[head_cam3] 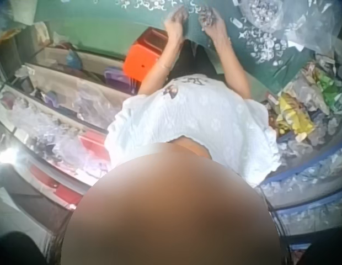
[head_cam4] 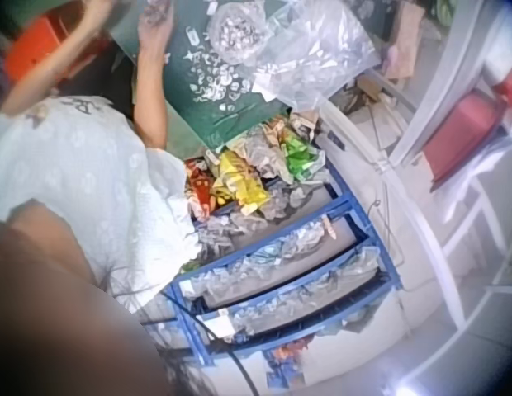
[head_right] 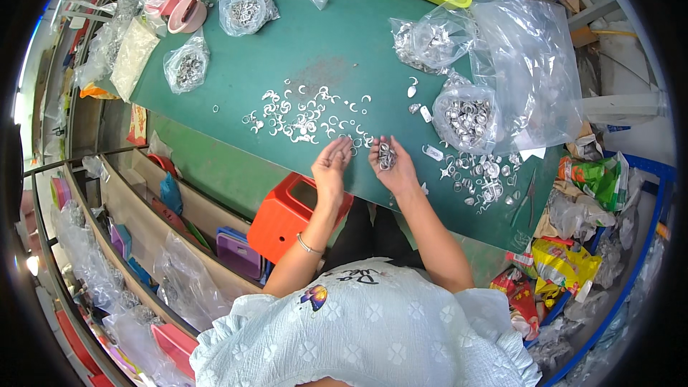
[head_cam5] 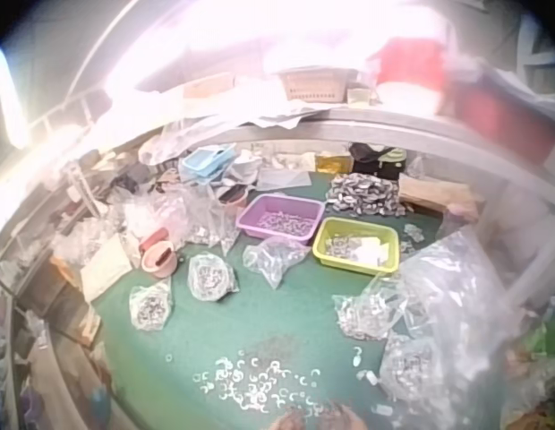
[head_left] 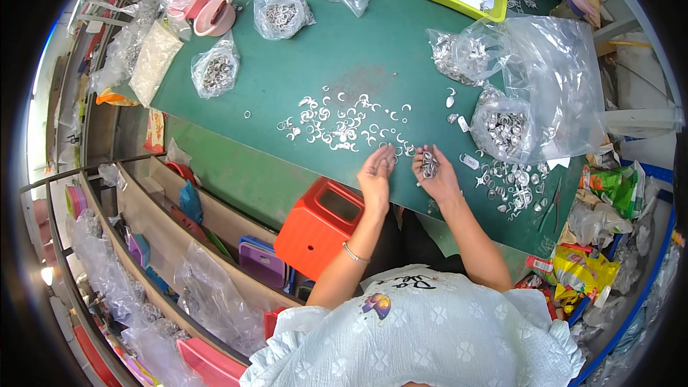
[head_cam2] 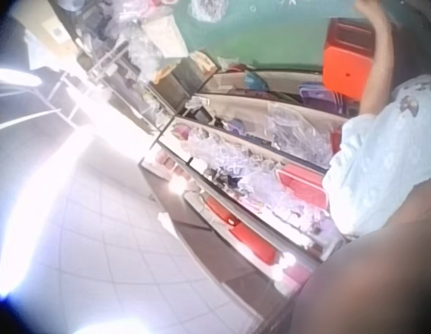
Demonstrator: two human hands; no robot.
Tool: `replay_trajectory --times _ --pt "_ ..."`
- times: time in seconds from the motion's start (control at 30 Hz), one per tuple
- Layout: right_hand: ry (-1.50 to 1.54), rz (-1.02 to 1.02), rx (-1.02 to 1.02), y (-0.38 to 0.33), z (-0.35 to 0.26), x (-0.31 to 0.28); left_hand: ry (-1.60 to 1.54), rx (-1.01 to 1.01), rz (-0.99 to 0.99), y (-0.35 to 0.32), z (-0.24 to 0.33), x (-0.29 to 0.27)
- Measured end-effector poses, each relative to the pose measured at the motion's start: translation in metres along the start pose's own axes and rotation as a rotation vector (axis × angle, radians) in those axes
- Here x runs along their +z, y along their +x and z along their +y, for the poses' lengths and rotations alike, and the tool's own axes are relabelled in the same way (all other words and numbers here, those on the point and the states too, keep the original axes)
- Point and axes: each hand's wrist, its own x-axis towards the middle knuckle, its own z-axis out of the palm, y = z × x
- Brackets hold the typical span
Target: The person sorts small metal rings and parts by hand on a workstation table, collecting them into bags and moving among various storage containers and shelves.
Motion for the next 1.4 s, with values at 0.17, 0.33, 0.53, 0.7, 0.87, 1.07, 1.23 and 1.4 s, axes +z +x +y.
replay_trajectory --times 0.17,0.33,0.53,0.7,0.87,1.07,1.23,1.4 --pt "0.034 -0.032 0.004 -0.006 0.026 -0.010 0.597 0.487 -0.223 -0.045 -0.010 0.031" --pt "-0.018 -0.083 -0.031 -0.009 0.027 -0.018 0.558 0.549 -0.195 -0.052 -0.016 0.042" --pt "0.014 -0.183 0.027 -0.012 0.005 -0.031 0.389 0.519 0.071 -0.045 -0.010 0.021" --pt "-0.075 0.004 -0.098 -0.029 0.009 -0.008 0.034 0.120 0.090 -0.024 -0.020 -0.013" --pt "-0.073 -0.065 -0.090 -0.032 0.009 -0.004 0.674 0.446 -0.169 -0.048 -0.001 0.009" --pt "-0.261 -0.113 -0.110 -0.034 0.014 -0.002 0.882 0.494 -0.208 -0.058 -0.011 0.024" --pt "-0.387 -0.191 -0.150 -0.040 0.015 0.000 0.724 0.406 -0.174 -0.051 -0.011 0.027" --pt "-0.460 -0.180 -0.200 -0.044 0.023 0.007 0.685 0.219 -0.083 -0.049 -0.001 0.031"
